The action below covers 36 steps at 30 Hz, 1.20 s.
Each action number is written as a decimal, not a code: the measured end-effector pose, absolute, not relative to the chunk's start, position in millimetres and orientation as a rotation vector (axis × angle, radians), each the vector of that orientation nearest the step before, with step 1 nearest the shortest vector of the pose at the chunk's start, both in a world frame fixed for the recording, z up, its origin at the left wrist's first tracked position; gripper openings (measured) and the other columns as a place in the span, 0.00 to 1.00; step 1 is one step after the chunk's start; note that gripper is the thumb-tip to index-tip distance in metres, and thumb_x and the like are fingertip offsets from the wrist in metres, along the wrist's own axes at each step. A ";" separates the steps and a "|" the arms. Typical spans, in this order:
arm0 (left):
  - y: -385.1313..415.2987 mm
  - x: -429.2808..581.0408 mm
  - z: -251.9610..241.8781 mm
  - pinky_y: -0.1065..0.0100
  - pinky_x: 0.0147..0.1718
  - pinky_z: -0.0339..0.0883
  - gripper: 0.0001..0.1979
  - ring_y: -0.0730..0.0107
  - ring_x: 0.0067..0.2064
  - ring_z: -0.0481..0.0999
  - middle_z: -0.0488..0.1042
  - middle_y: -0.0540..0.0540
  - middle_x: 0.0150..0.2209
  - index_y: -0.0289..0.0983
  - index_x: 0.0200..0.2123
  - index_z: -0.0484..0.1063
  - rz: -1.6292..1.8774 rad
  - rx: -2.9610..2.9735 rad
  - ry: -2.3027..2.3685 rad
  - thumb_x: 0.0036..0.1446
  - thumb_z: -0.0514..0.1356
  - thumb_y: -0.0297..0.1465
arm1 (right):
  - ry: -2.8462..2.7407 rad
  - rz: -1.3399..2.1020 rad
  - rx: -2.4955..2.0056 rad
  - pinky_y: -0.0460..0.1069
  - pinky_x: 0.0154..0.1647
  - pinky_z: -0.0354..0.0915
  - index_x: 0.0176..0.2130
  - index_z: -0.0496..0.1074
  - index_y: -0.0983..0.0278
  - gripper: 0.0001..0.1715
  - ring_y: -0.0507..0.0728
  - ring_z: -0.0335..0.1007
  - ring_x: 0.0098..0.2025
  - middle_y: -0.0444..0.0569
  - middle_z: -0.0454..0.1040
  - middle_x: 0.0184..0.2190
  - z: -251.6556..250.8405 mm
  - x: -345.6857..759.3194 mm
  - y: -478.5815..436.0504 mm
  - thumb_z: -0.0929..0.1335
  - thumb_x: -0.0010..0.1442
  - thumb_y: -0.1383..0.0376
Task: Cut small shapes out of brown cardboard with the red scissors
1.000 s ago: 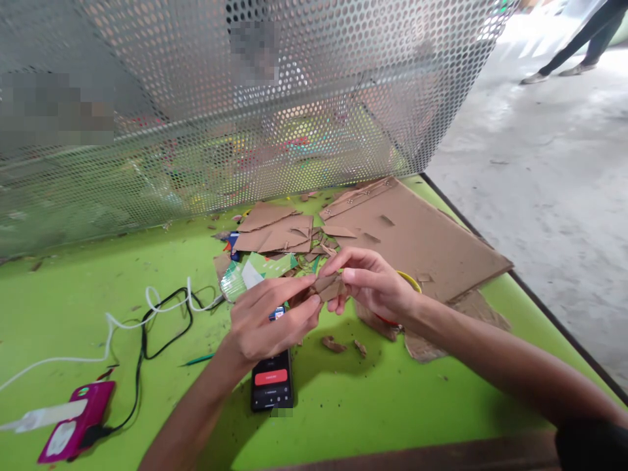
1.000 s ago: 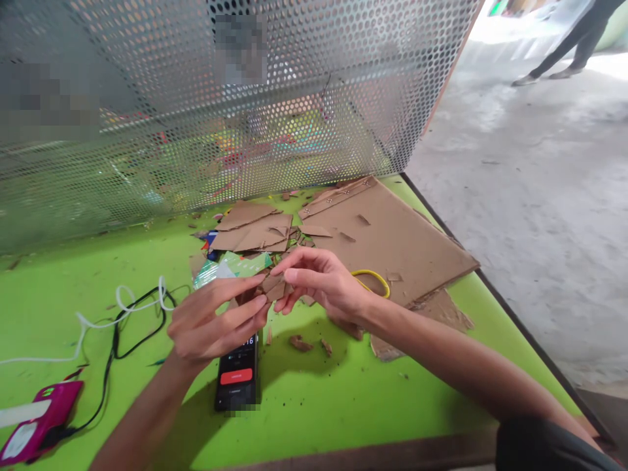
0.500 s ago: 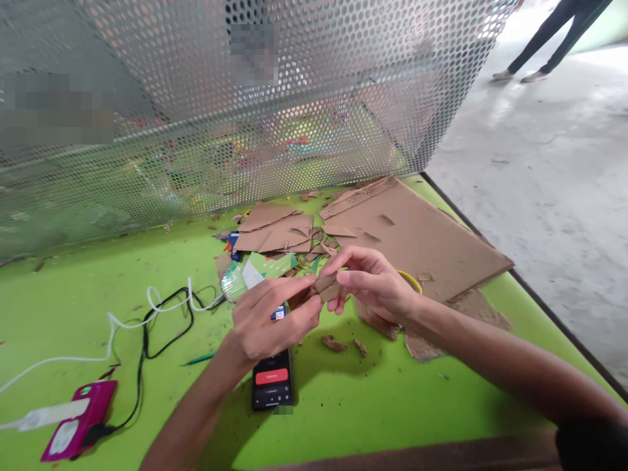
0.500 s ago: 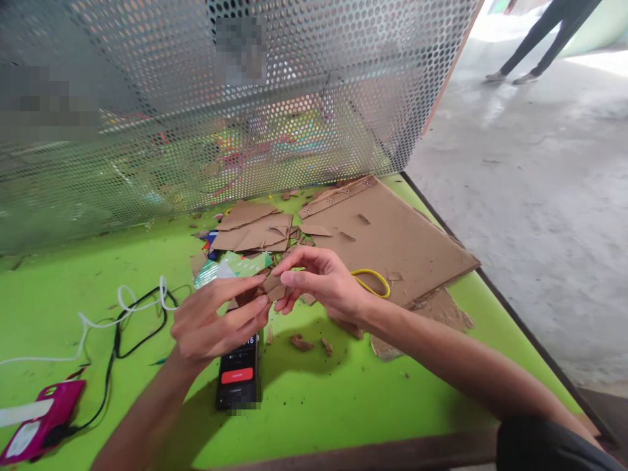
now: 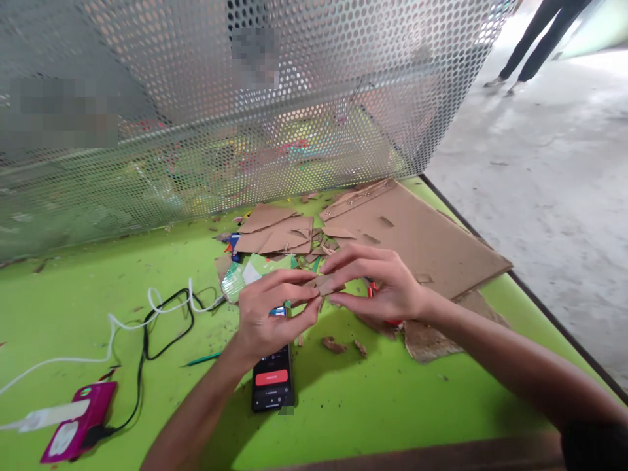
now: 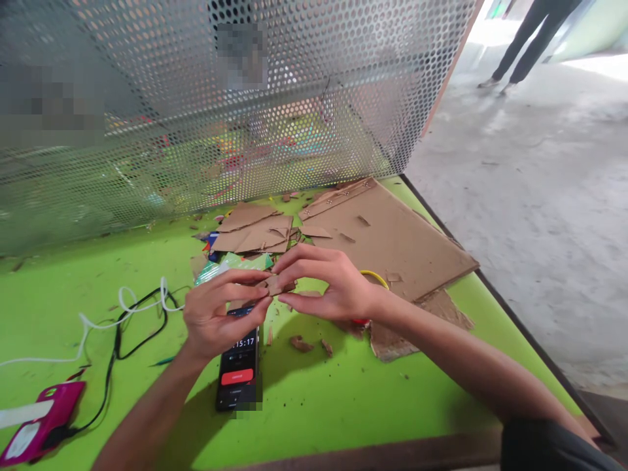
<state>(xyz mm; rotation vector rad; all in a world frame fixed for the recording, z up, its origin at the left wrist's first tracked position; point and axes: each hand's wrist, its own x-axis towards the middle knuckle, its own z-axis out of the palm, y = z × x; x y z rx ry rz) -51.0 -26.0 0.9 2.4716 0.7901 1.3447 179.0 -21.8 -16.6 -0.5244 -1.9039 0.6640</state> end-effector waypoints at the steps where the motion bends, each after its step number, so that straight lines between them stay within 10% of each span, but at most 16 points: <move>1: -26.4 -50.9 1.0 0.69 0.38 0.81 0.07 0.68 0.39 0.86 0.85 0.45 0.41 0.39 0.36 0.79 1.337 2.452 0.791 0.55 0.71 0.25 | -1.904 0.655 -0.518 0.55 0.47 0.78 0.43 0.80 0.59 0.06 0.58 0.81 0.46 0.52 0.82 0.44 -17.5 179.0 -22.2 0.74 0.64 0.67; 11: -25.4 -51.0 -1.4 0.69 0.37 0.81 0.06 0.68 0.39 0.86 0.84 0.44 0.42 0.38 0.36 0.79 1.362 2.633 0.765 0.56 0.70 0.23 | -1.926 0.653 -0.597 0.55 0.49 0.76 0.43 0.80 0.59 0.04 0.59 0.81 0.47 0.52 0.82 0.46 -9.2 188.6 -20.5 0.73 0.66 0.63; 19: -9.6 -54.0 -10.8 0.68 0.36 0.81 0.08 0.67 0.37 0.85 0.84 0.42 0.41 0.38 0.39 0.78 1.508 2.942 0.689 0.55 0.70 0.23 | -2.418 0.494 -1.829 0.51 0.31 0.64 0.44 0.76 0.67 0.15 0.58 0.72 0.32 0.57 0.78 0.38 -41.3 225.7 -50.0 0.63 0.72 0.60; 31: 26.2 -27.0 0.7 0.66 0.36 0.78 0.09 0.67 0.36 0.83 0.84 0.44 0.42 0.40 0.39 0.78 1.662 3.054 0.664 0.55 0.69 0.24 | -2.283 0.804 -1.881 0.51 0.34 0.62 0.55 0.73 0.69 0.28 0.62 0.77 0.36 0.58 0.80 0.37 -56.0 227.8 -52.9 0.67 0.54 0.73; 36: 28.9 -24.4 4.9 0.66 0.36 0.78 0.10 0.67 0.35 0.83 0.84 0.43 0.42 0.39 0.38 0.77 1.735 3.033 0.684 0.54 0.70 0.23 | -2.051 0.961 -1.797 0.49 0.35 0.68 0.50 0.76 0.67 0.17 0.59 0.79 0.36 0.54 0.82 0.37 -49.9 227.7 -41.5 0.67 0.64 0.64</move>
